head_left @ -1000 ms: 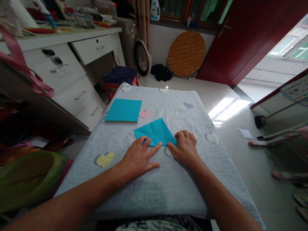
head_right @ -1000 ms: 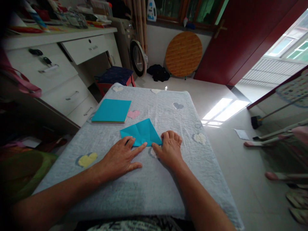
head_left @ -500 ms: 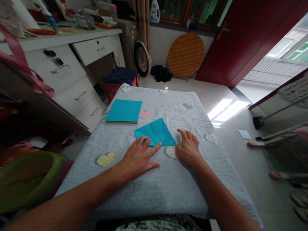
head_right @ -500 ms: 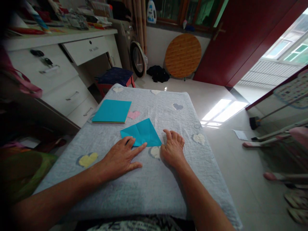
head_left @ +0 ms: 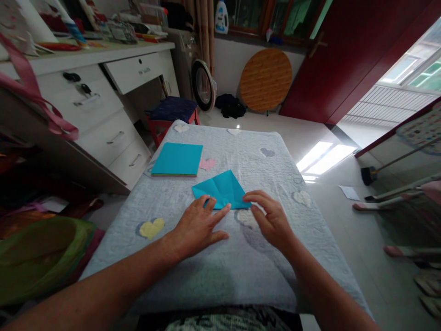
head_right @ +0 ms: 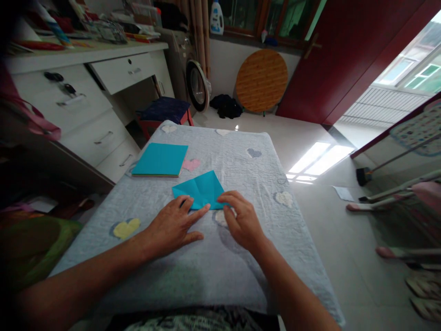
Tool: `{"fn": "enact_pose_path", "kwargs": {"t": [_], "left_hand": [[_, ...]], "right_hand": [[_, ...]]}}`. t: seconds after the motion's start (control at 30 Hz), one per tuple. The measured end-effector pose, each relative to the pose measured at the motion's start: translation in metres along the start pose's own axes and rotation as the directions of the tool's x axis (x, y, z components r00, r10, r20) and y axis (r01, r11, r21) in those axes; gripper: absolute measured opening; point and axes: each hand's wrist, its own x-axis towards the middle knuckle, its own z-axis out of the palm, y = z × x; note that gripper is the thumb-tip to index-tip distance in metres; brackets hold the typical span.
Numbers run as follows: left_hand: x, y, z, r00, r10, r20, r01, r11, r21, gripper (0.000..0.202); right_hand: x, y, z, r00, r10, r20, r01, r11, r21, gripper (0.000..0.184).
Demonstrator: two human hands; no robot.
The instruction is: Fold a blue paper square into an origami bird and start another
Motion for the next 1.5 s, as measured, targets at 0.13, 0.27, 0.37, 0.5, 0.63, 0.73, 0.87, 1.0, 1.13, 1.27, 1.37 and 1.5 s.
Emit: {"fn": "enact_pose_path", "kwargs": {"t": [0.13,0.27,0.37,0.5,0.63,0.73,0.87,1.0,1.13,1.27,1.37,1.5], "left_hand": [[0.000,0.001,-0.001,1.000,0.008,0.003,-0.008,1.000,0.001,0.070],[-0.002,-0.002,-0.002,0.999,0.016,0.030,-0.016,1.000,0.000,0.078],[-0.010,-0.008,0.000,0.999,0.004,0.040,-0.004,1.000,0.014,0.080],[-0.028,-0.014,-0.001,0.999,-0.003,0.036,0.002,0.999,0.043,0.075],[-0.040,-0.016,-0.008,0.998,-0.027,0.064,0.024,0.999,0.045,0.071],[-0.044,-0.015,-0.011,0.997,-0.046,0.067,0.043,0.998,0.044,0.073],[-0.045,-0.016,-0.008,0.998,-0.028,0.049,0.026,0.999,0.045,0.074],[-0.046,-0.018,-0.005,0.999,-0.024,0.022,0.023,0.999,0.032,0.073],[-0.047,-0.018,-0.004,1.000,-0.025,0.006,0.025,1.000,0.016,0.073],[-0.047,-0.018,-0.002,0.999,-0.033,0.022,0.033,0.999,0.010,0.070],[-0.048,-0.016,-0.003,0.998,-0.044,0.040,0.043,0.999,0.014,0.069],[-0.040,-0.018,-0.020,0.994,-0.048,0.102,0.050,0.999,-0.011,0.058]], "right_hand": [[-0.006,-0.009,0.026,0.961,-0.035,0.275,0.072,0.989,-0.126,0.031],[-0.010,0.000,0.038,0.957,-0.007,0.289,0.084,0.963,-0.255,0.033],[-0.009,0.001,0.039,0.948,-0.010,0.318,0.121,0.936,-0.331,0.030],[-0.005,-0.009,0.041,0.930,0.011,0.368,0.154,0.897,-0.415,0.030],[-0.003,-0.019,0.047,0.912,0.077,0.403,0.157,0.842,-0.516,0.038],[-0.002,-0.026,0.055,0.910,0.103,0.401,0.164,0.800,-0.578,0.047],[-0.002,-0.031,0.062,0.919,0.133,0.372,0.141,0.768,-0.625,0.055],[-0.008,-0.024,0.052,0.916,0.152,0.372,0.135,0.756,-0.640,0.053],[-0.024,-0.010,0.027,0.930,0.164,0.329,0.122,0.705,-0.699,0.050],[-0.045,0.006,0.002,0.946,0.205,0.250,0.065,0.635,-0.769,0.044],[-0.054,0.014,-0.011,0.952,0.217,0.218,0.043,0.607,-0.793,0.043],[-0.049,0.016,-0.021,0.959,0.228,0.170,-0.008,0.619,-0.785,0.034]]}}
